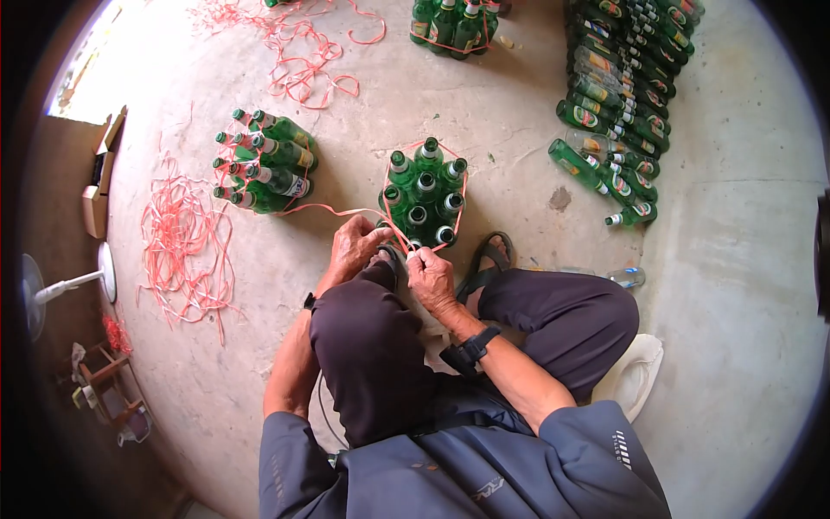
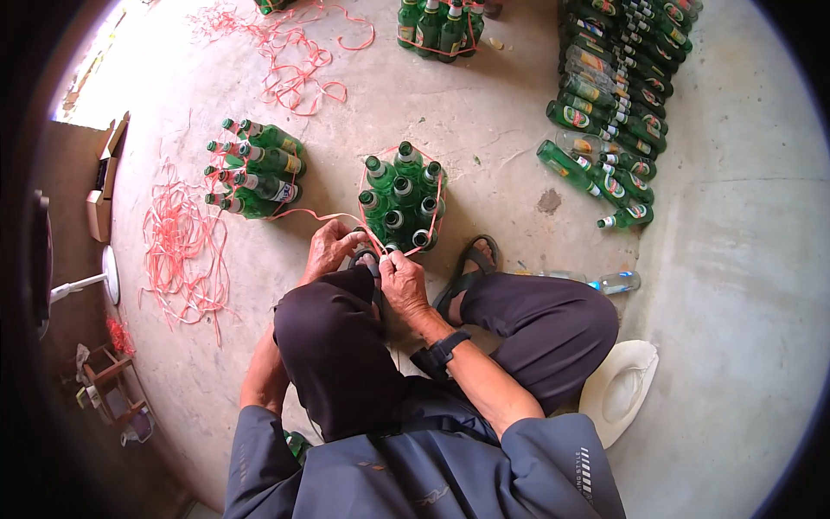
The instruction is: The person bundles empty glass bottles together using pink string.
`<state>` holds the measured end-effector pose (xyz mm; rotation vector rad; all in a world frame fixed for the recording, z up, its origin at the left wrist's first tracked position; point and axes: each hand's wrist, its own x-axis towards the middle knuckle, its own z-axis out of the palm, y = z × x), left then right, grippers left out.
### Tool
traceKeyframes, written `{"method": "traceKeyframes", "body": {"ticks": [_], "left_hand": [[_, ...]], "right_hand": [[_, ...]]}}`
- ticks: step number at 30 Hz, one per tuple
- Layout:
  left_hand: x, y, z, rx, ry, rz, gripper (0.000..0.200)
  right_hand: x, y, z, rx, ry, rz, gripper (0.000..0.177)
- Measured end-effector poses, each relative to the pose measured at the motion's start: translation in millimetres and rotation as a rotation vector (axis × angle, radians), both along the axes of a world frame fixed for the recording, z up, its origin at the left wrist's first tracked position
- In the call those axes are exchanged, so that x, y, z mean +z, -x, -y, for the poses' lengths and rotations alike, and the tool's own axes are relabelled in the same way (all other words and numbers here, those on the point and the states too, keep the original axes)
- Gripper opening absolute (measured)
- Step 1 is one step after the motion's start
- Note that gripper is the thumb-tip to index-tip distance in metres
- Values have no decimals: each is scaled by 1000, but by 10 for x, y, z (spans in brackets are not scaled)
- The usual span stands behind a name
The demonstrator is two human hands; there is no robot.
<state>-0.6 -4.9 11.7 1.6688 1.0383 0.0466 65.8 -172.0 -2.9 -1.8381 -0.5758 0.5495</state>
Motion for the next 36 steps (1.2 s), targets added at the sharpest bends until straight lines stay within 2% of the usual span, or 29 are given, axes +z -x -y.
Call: {"method": "traceKeyframes", "body": {"ticks": [2, 5, 8, 14, 18, 20, 23, 26, 32, 36], "left_hand": [[124, 62, 23, -26, 18, -6, 36], [52, 259, 63, -133, 472, 93, 28], [-156, 331, 158, -36, 615, 222, 29], [198, 163, 136, -36, 815, 141, 27], [140, 128, 191, -97, 854, 205, 22], [-143, 164, 173, 0, 934, 152, 17], [-200, 136, 162, 30, 899, 125, 13], [-367, 156, 167, 44, 867, 140, 12], [-311, 115, 194, 102, 831, 155, 12], [-374, 107, 166, 88, 824, 123, 10]], "right_hand": [[-27, -1, 5, -16, -37, -167, 25], [-116, 14, 20, -24, -64, -256, 27], [-12, 87, 12, -54, -72, -331, 25], [-68, 259, 22, -120, -19, -458, 22], [-60, 247, 11, -182, 33, -516, 24], [-67, 249, -4, -192, 33, -492, 28], [-136, 223, 2, -177, 119, -477, 31], [-107, 236, -25, -223, 75, -557, 32], [-146, 200, -7, -160, 80, -426, 31], [-67, 156, 12, -111, 102, -428, 34]]}}
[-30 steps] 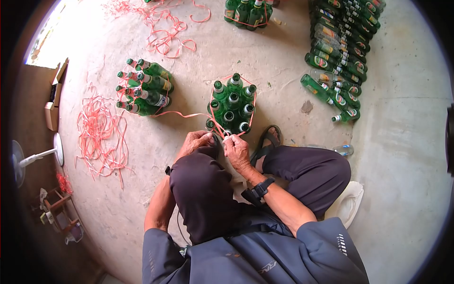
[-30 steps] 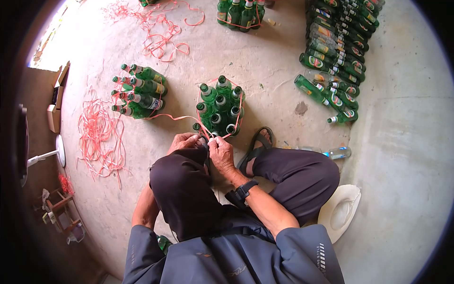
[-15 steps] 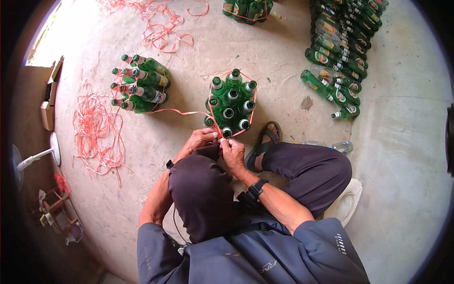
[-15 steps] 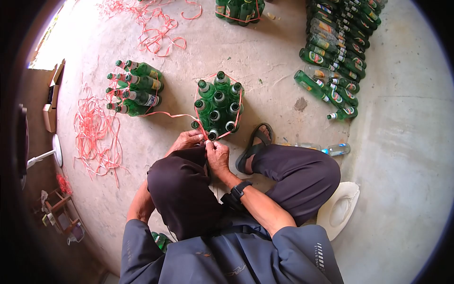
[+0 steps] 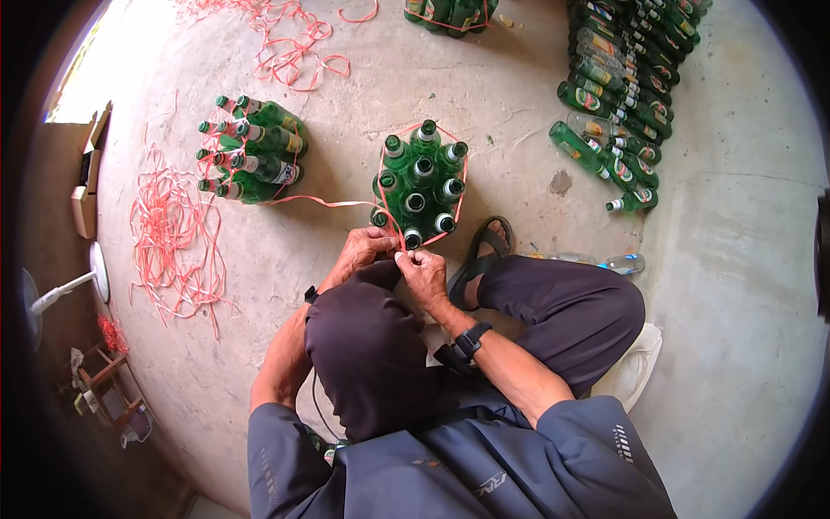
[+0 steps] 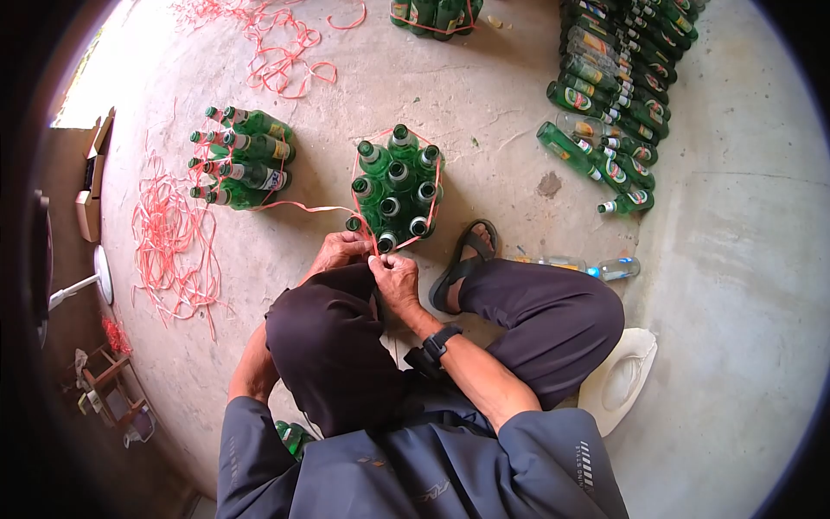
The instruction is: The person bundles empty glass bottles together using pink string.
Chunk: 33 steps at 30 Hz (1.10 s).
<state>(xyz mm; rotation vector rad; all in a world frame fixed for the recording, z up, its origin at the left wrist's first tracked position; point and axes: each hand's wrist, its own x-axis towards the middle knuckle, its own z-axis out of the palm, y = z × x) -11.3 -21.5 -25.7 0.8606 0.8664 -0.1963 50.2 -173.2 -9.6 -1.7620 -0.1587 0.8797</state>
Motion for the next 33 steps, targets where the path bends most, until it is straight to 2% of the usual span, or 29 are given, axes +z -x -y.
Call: {"method": "traceKeyframes", "body": {"ticks": [6, 8, 10, 12, 13, 15, 21, 24, 25, 26, 27, 29, 31, 33], "left_hand": [[-21, 2, 7, -51, -97, 10, 9], [-32, -1, -3, -56, -109, -8, 10], [124, -50, 2, -101, -207, -24, 11], [168, -49, 17, -146, -303, -43, 11], [144, -36, 26, -130, -298, -28, 13], [75, -17, 48, -115, -291, -13, 14], [96, -61, 78, -44, -144, -46, 16], [4, -51, 64, -22, -187, -10, 13], [23, -44, 54, -48, -198, 72, 14], [28, -47, 46, -74, -210, 155, 15], [2, -71, 47, -112, -255, -75, 18], [-36, -41, 41, -172, -311, -20, 17], [-26, -68, 17, -227, -374, 35, 17], [-21, -77, 22, -167, -239, -62, 16]], "right_hand": [[-60, 66, 58, 112, -53, 232, 28], [-85, 81, 78, 264, 91, 405, 30], [-86, 65, 90, 294, 59, 469, 28], [-116, 67, 98, 455, 14, 713, 19], [-123, 71, 120, 455, 16, 712, 19], [-97, 82, 179, 649, 62, 708, 10], [111, 14, 201, 835, 209, 808, 14], [582, -305, 137, 841, 121, 790, 15], [668, -404, 102, 847, 122, 787, 15], [731, -512, 52, 739, 160, 836, 12], [737, -602, -2, 629, 198, 885, 10], [649, -736, -110, 672, 248, 893, 8], [579, -833, -259, 750, 323, 919, 16], [466, -855, -349, 779, 331, 885, 16]]}}
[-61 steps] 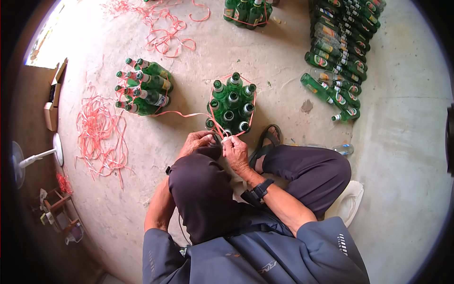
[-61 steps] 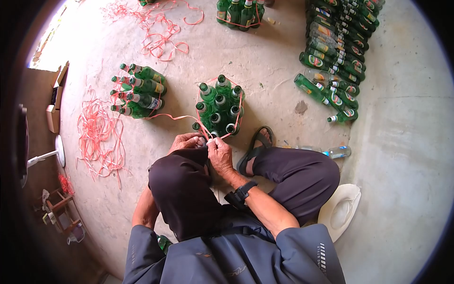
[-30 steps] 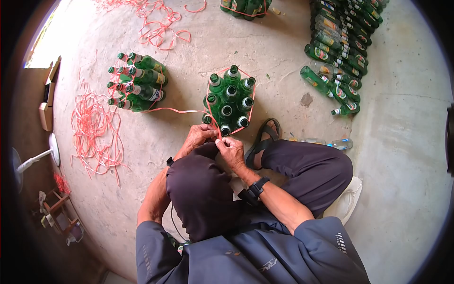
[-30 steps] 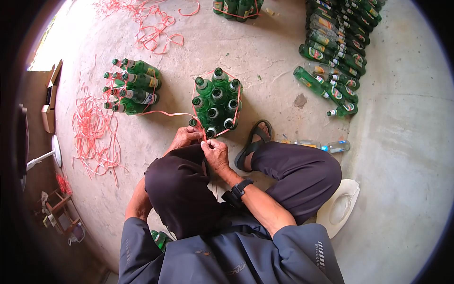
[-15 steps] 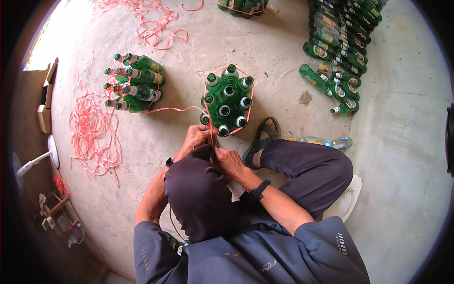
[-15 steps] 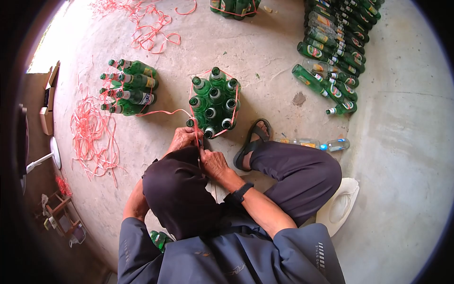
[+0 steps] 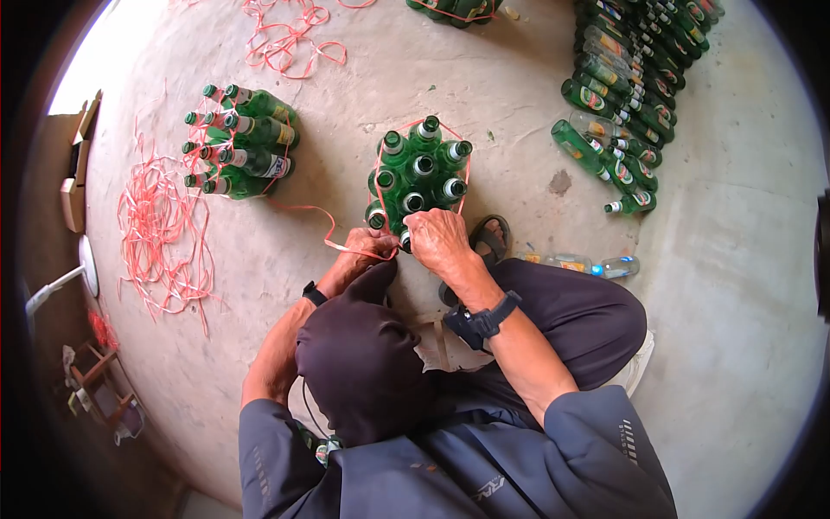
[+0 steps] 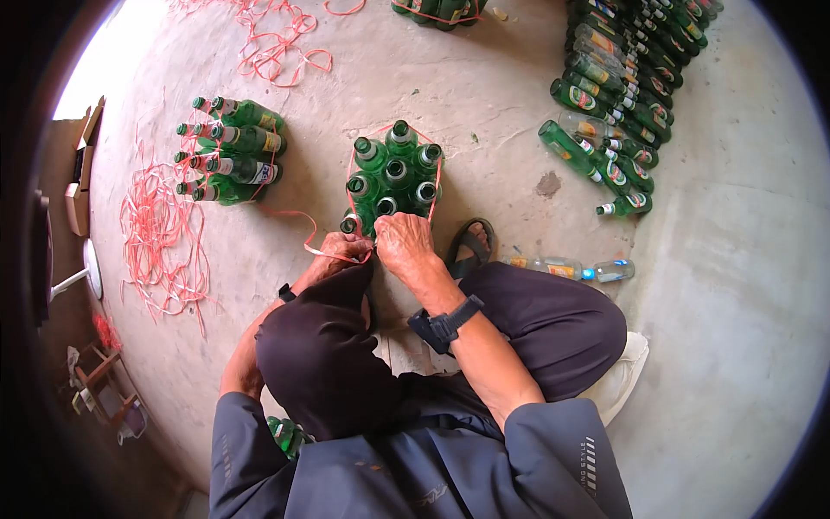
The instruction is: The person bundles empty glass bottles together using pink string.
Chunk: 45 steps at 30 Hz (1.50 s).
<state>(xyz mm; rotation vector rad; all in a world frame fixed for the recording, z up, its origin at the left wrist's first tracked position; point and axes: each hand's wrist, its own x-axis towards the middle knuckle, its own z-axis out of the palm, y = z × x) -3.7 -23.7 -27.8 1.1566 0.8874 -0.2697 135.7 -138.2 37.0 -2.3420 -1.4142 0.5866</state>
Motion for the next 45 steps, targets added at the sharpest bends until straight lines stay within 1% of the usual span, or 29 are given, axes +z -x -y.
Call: {"method": "traceKeyframes", "body": {"ticks": [3, 5, 6, 7, 9, 10, 12, 13, 14, 15, 16, 18, 20, 22, 23, 25, 28, 31, 33, 35, 37, 38, 39, 41, 42, 43, 44, 45], "left_hand": [[-56, -5, -13, 25, 62, -49, 16], [-64, -23, 2, 37, 57, -60, 15], [-36, -41, -9, 44, 45, -71, 15], [-11, -60, -32, 50, 45, -71, 15], [31, -53, -46, 27, 87, -87, 13], [14, -44, -45, 32, 90, -88, 13], [-49, -42, -51, -50, 28, -52, 13], [-125, -22, -44, -44, 29, -49, 13], [-221, 27, -21, -33, 34, 55, 13], [-204, 46, -12, -22, 38, 157, 13], [-189, 49, -18, -17, 36, 156, 13], [-147, 9, -39, 11, 144, 41, 16], [-124, 5, -43, -1, 162, 44, 18], [-90, 0, -58, -14, 176, 50, 19], [-71, -5, -61, -10, 197, 41, 19], [-53, -13, -63, -4, 219, 36, 19], [-19, 2, -53, 28, 242, 23, 17], [-37, 3, -58, 12, 248, 97, 16], [-187, 69, 0, -108, 159, 149, 15], [-289, 154, 40, -137, 156, 115, 15], [-217, 163, 39, -184, -13, 114, 16], [-175, 199, 38, -191, -58, 77, 18], [-204, 242, 72, -187, -59, 76, 18], [-345, 352, 132, -122, -21, 120, 20], [-404, 396, 131, -190, -68, 199, 22], [-469, 435, 115, -186, -70, 200, 22], [-532, 476, 109, -379, -332, 345, 24], [-550, 486, 108, -572, -595, 489, 25]], "right_hand": [[-96, -41, -103, 55, 60, -36, 17], [-124, -117, -149, 107, 110, -122, 17], [-126, -166, -212, 171, 198, -173, 18], [-127, -205, -277, 177, 198, -172, 18], [-73, -223, -357, 314, 408, -215, 18], [5, -223, -378, 320, 429, -230, 17], [-46, -237, -372, 348, 439, -240, 16], [-88, -252, -367, 373, 445, -251, 15], [-145, -250, -340, 379, 447, -250, 15], [-184, -244, -315, 385, 375, -276, 14], [-223, -249, -301, 388, 300, -300, 14], [-254, -280, -296, 405, 280, -322, 12], [-241, -285, -310, 422, 262, -347, 10], [-201, -292, -354, 450, 379, -322, 8], [-208, -290, -355, 452, 378, -319, 8], [-217, -268, -332, 419, 303, -295, 9], [-98, -248, -331, 384, 312, -242, 12], [-171, -262, -310, 386, 249, -277, 17], [-131, -279, -318, 372, 283, -303, 20], [-107, -304, -339, 360, 318, -323, 23], [-134, -319, -313, 368, 303, -331, 25], [-145, -331, -283, 331, 232, -375, 23], [-119, -335, -260, 335, 232, -374, 23], [-67, -340, -226, 322, 61, -427, 23], [-69, -318, -200, 326, 60, -426, 23], [-70, -289, -165, 305, 10, -364, 22], [-70, -261, -126, 283, -39, -303, 21], [-57, -240, -97, 285, -37, -301, 21]]}}
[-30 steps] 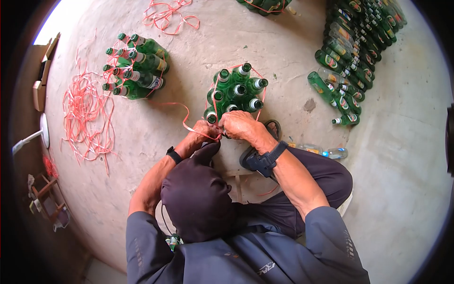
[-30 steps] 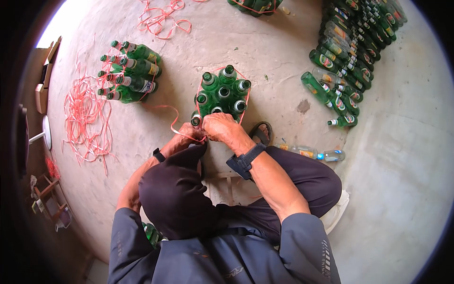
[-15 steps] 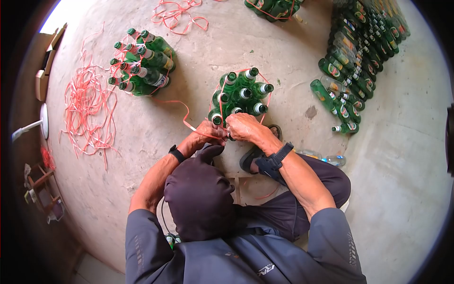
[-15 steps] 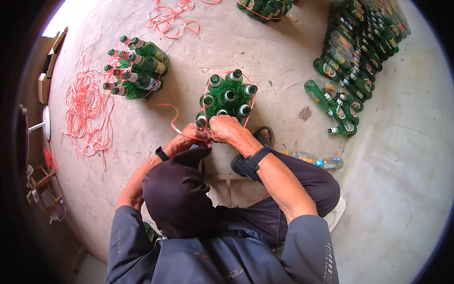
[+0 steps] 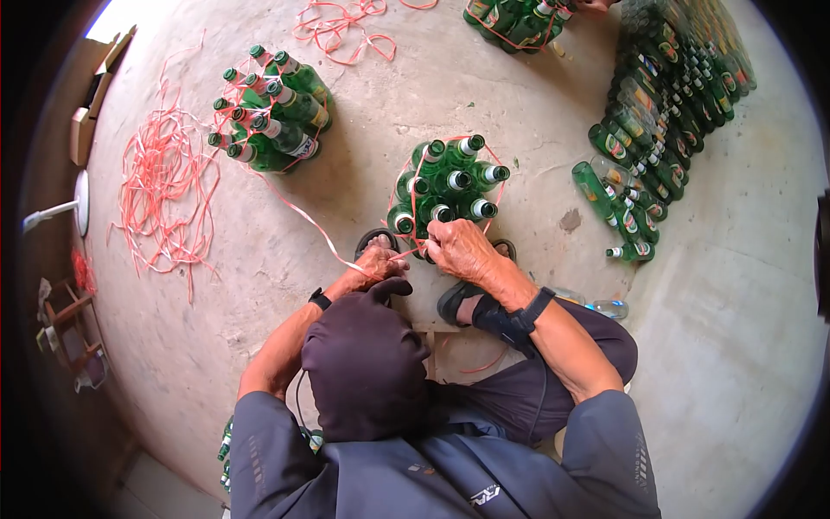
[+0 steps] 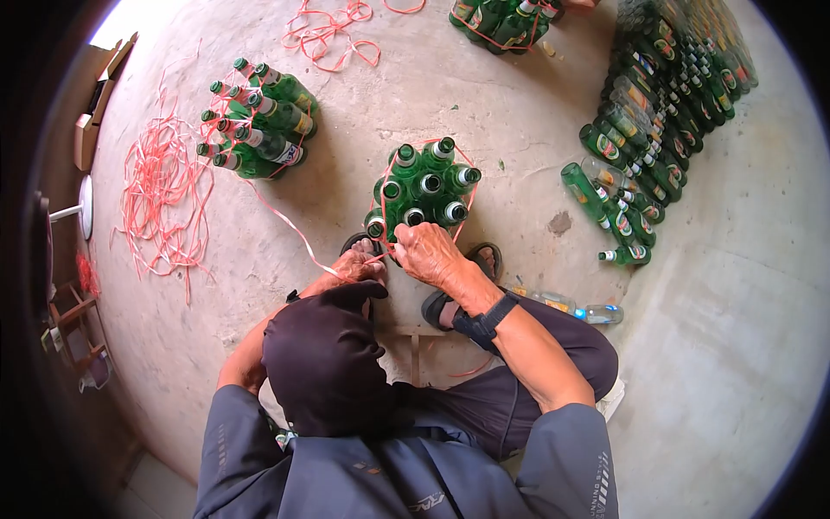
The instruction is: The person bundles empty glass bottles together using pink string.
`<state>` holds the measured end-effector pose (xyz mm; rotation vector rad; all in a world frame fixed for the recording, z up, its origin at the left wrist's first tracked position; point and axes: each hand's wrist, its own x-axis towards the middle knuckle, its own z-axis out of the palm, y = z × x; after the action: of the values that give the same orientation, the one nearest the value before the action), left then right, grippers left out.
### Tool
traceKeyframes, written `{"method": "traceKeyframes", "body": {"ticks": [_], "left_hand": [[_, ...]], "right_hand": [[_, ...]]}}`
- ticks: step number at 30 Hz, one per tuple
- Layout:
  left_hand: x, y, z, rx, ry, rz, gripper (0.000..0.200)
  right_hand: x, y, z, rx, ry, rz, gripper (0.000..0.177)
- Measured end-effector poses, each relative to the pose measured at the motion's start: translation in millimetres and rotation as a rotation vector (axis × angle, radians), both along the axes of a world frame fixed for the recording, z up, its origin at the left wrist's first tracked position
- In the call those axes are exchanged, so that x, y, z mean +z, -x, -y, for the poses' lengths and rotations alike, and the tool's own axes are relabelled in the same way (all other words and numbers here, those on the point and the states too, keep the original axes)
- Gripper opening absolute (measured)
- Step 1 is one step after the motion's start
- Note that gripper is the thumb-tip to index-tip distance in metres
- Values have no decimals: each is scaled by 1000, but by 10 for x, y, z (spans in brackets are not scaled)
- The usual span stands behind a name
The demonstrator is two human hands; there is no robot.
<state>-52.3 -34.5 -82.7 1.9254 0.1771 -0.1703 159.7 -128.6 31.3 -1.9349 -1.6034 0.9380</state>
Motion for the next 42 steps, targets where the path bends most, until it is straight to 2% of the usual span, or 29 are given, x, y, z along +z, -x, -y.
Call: {"method": "traceKeyframes", "body": {"ticks": [1, 3, 4, 6, 7, 8, 10, 11, 13, 14, 16, 18, 20, 27, 29, 33, 37, 39, 40, 42], "left_hand": [[157, -51, -11, 1, 1, 3, 25], [441, -139, -16, 245, 352, -501, 27], [429, -151, -9, 247, 352, -498, 27], [354, -158, 1, 241, 270, -533, 31], [257, -143, 7, 225, 245, -497, 33], [152, -125, 26, 227, 246, -496, 33], [55, -122, 61, 161, -46, -347, 34], [6, -117, 71, 161, -43, -345, 34], [87, -178, 41, 112, -93, -464, 35], [54, -183, 32, 113, -91, -463, 35], [-23, -161, 35, 116, -58, -399, 34], [-47, -144, 39, 112, -73, -401, 34], [-39, -152, 36, 102, -87, -401, 33], [101, -217, -20, 63, -125, -411, 31], [85, -216, -19, 59, -125, -397, 31], [34, -228, 10, 186, -85, -346, 30], [110, -282, -9, 248, -51, -336, 27], [102, -287, -11, 238, -43, -335, 27], [95, -288, -15, 227, -38, -333, 27], [114, -270, -41, 218, -16, -304, 28]], "right_hand": [[17, 17, 20, -2, -74, 37, 18], [49, 53, 41, -20, -165, 59, 13], [26, 89, 55, -16, -167, 61, 13], [-51, 176, 92, -284, -112, -137, 13], [-46, 215, 114, -383, -64, -247, 10], [-58, 250, 125, -380, -64, -246, 10], [-99, 318, 136, -562, -45, -434, 9], [-125, 354, 135, -561, -43, -432, 9], [-133, 422, 108, -580, -185, -219, 9], [-134, 442, 101, -580, -183, -218, 9], [-86, 481, 86, -510, -282, 32, 8], [-109, 515, 105, -542, -239, -8, 9], [-102, 528, 104, -662, -187, -198, 9], [-220, 574, 86, -807, -138, -475, 11], [-283, 548, 117, -837, -142, -716, 8], [-73, 428, 43, -823, -109, -759, 14], [131, 274, 37, -712, 21, -716, 17], [159, 247, 23, -616, 79, -335, 18], [153, 241, 19, -615, 81, -334, 18], [135, 237, 15, -481, -96, -18, 16]]}}
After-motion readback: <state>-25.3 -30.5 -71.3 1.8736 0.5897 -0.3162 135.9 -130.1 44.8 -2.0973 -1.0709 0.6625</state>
